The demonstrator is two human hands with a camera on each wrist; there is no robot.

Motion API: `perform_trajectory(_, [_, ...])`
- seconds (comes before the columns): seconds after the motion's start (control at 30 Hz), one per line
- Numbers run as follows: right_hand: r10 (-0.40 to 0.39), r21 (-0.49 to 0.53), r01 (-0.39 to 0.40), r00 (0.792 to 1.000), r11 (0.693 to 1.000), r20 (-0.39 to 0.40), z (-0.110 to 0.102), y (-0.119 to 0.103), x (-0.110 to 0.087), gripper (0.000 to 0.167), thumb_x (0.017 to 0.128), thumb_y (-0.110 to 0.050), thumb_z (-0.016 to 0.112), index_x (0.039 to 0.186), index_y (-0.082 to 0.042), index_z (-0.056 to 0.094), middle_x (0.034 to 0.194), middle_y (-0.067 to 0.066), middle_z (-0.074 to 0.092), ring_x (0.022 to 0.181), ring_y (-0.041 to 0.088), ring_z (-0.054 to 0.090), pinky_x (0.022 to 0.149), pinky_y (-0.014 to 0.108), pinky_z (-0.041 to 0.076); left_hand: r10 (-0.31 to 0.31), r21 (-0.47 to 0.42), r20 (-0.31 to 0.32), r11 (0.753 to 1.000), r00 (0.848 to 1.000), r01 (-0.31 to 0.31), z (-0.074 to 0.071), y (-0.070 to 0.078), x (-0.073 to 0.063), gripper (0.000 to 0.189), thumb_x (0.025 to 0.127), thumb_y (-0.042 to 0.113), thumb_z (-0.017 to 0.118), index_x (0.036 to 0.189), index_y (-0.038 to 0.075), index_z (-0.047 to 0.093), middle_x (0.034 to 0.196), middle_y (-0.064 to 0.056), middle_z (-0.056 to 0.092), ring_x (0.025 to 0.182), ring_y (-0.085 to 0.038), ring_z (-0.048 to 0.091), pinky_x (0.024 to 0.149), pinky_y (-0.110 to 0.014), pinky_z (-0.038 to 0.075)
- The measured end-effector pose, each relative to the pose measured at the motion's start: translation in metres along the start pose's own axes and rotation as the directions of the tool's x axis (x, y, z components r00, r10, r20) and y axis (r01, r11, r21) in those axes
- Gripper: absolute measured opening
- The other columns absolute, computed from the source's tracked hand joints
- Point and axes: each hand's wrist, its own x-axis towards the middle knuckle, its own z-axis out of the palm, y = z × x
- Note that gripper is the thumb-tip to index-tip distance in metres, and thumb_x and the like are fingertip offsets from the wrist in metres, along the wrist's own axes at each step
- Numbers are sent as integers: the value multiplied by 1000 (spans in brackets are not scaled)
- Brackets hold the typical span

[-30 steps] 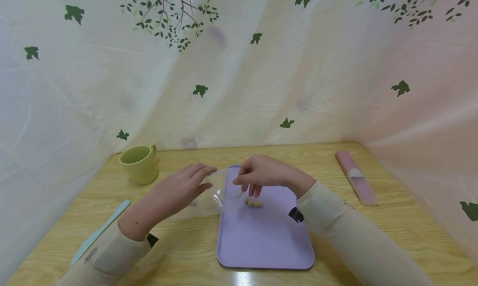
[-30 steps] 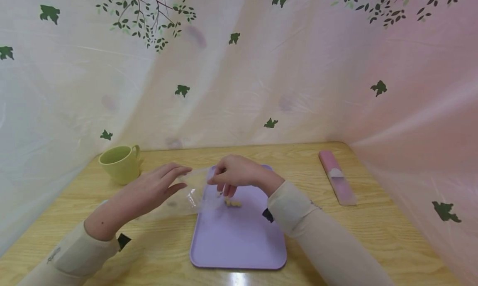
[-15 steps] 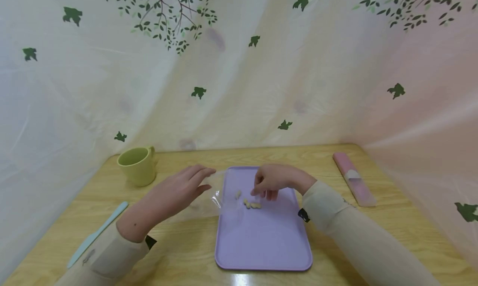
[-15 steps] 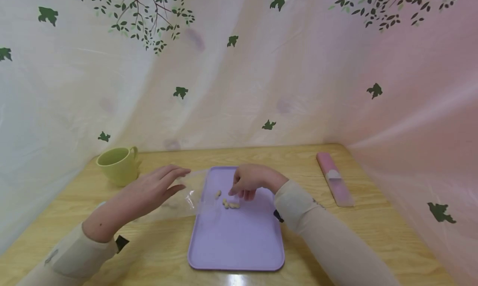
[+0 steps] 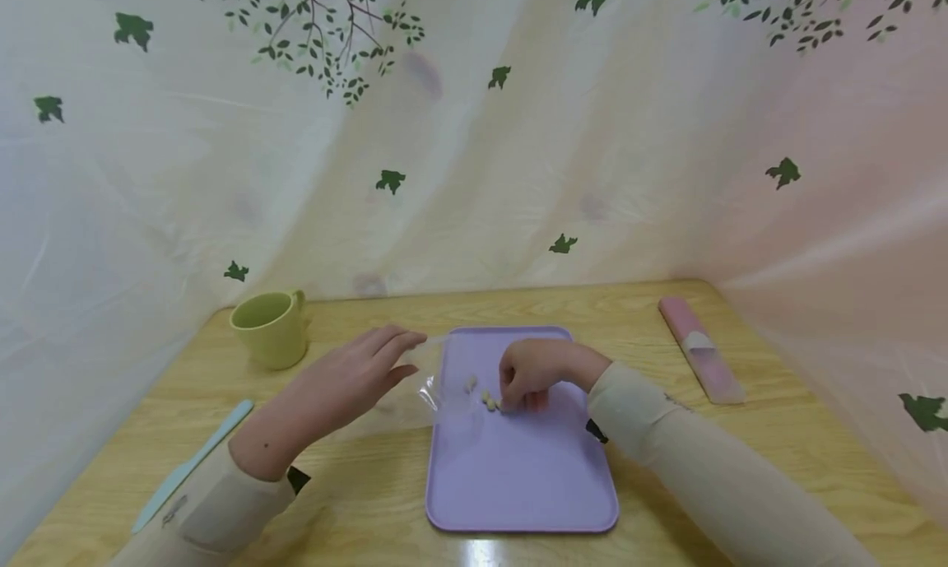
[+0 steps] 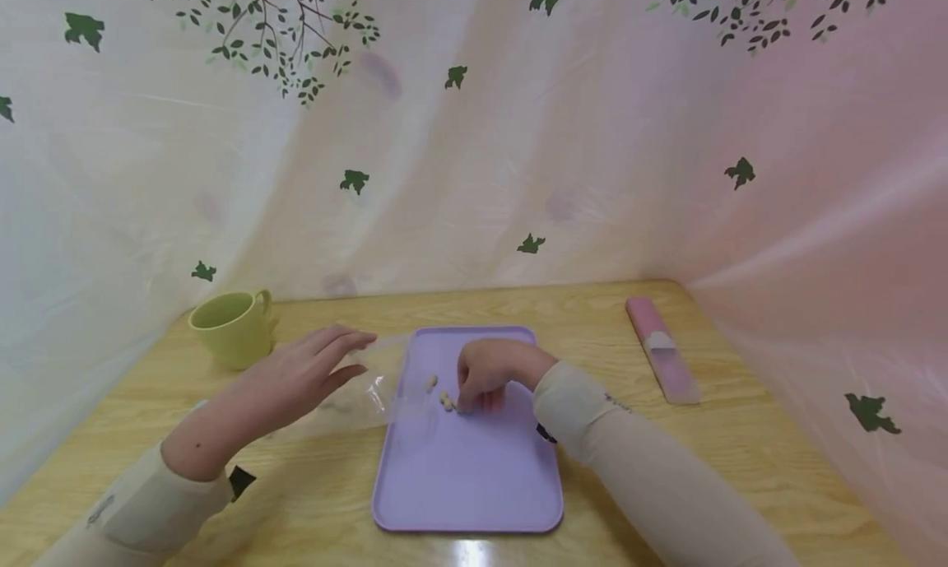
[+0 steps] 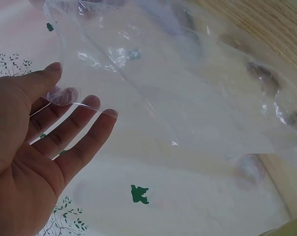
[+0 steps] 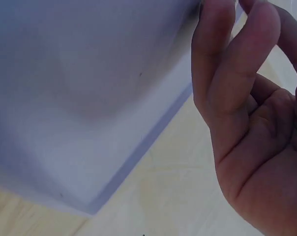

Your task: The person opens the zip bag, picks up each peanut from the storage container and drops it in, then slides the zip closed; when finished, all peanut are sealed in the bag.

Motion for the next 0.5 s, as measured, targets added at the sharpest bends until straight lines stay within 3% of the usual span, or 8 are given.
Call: perform_trajectory(0.5, [1, 25, -1, 1000, 1000, 3, 2, -4, -1, 18, 93, -16, 83, 81, -10, 70, 75, 2, 73, 60, 13, 68, 61, 26, 61, -13, 4, -2, 1000, 1000, 13, -1, 1, 0, 51, 90, 12, 85, 134, 0, 64, 121, -9, 73, 106, -23, 75, 85, -34, 67])
